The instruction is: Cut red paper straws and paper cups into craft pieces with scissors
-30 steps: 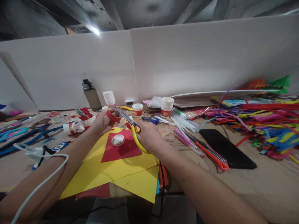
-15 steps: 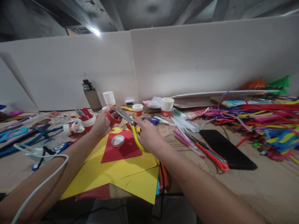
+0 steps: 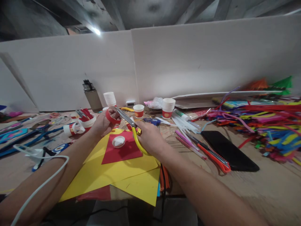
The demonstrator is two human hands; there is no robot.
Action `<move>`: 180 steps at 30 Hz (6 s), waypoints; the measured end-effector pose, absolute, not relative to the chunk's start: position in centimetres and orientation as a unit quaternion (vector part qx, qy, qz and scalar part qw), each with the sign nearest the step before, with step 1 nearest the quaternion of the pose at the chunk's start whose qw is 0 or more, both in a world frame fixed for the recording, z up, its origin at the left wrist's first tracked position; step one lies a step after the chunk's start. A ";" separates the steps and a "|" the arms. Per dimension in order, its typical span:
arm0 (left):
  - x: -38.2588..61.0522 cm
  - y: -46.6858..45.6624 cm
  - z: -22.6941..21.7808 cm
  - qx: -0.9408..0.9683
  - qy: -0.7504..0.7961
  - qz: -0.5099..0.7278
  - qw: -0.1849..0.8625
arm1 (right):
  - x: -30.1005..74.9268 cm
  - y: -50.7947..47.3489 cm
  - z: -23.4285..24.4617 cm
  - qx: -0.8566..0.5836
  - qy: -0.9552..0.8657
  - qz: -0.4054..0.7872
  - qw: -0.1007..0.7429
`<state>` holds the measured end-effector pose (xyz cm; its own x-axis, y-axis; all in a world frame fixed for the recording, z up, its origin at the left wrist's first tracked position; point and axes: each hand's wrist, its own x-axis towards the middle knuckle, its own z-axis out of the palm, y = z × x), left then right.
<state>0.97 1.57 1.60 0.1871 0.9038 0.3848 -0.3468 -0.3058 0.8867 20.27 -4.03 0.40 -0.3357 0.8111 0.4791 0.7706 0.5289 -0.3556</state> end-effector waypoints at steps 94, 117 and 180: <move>0.5 1.5 1.9 0.567 0.264 0.575 0.528 | 20.6 -4.1 0.0 -0.497 -0.813 -0.012 0.303; 0.5 1.6 1.8 0.591 0.245 0.568 0.517 | 20.8 -4.2 -0.1 -0.484 -0.820 -0.019 0.305; -0.3 2.0 1.6 0.629 0.248 0.521 0.520 | 21.0 -4.2 0.1 -0.464 -0.818 0.020 0.340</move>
<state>-0.34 2.00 1.59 0.3332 0.8549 0.3976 -0.2301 -0.3353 0.9136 20.96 -4.22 0.10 -0.3378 0.7726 0.5376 0.7451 0.5685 -0.3488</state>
